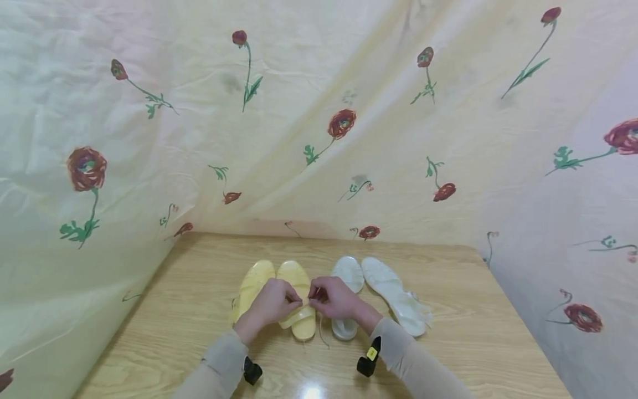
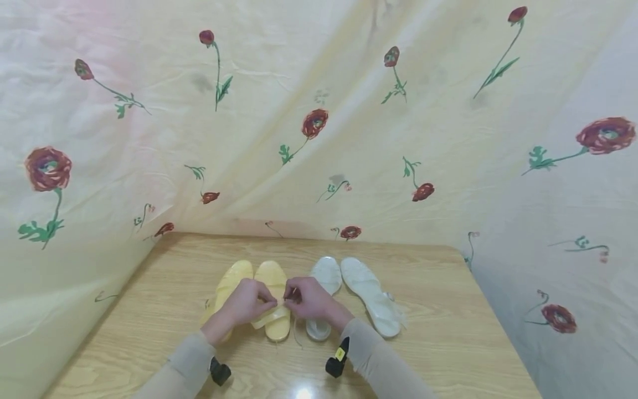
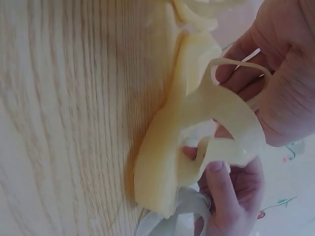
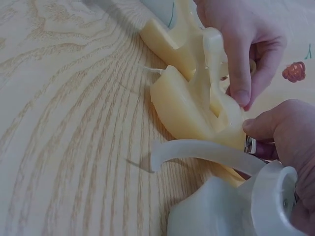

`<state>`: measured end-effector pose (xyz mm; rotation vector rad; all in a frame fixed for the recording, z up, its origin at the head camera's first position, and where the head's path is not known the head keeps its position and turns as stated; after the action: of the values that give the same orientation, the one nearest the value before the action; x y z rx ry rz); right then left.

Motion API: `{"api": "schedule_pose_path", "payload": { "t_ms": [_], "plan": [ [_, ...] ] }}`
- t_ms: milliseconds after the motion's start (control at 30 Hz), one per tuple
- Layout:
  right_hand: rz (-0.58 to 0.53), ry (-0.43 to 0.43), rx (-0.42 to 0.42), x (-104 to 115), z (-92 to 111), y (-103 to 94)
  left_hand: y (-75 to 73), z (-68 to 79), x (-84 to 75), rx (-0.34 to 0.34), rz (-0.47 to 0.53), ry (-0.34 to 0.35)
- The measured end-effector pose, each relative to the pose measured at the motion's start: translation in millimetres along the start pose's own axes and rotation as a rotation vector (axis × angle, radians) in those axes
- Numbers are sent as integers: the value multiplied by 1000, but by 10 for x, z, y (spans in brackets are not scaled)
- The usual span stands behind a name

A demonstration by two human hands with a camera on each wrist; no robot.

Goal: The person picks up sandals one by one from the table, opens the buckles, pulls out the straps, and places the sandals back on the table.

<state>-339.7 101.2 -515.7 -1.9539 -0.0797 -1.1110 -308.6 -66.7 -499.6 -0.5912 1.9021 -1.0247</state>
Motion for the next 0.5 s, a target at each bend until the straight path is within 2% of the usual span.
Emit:
{"api": "schedule_pose_path", "payload": {
  "t_ms": [133,267,500],
  "plan": [
    [-9,9,0,3,3,0,0,-15,-11,9,12,-12],
    [-6,19,13,-7,-8,22,16,-19,10,24,23,-58],
    [2,23,14,24,-4,-15,29,-18,17,32,63,-44]
  ]
}}
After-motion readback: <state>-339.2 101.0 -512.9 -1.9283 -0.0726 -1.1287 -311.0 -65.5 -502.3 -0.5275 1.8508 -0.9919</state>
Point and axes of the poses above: each hand's wrist, its own z-axis away from the middle knuckle, its own y-axis out of the palm, x = y × z, the point moved 5 cm from there along -z, towards the middle knuckle, and after that the axes turned 6 degrees about -z, right-handed, at the moved point
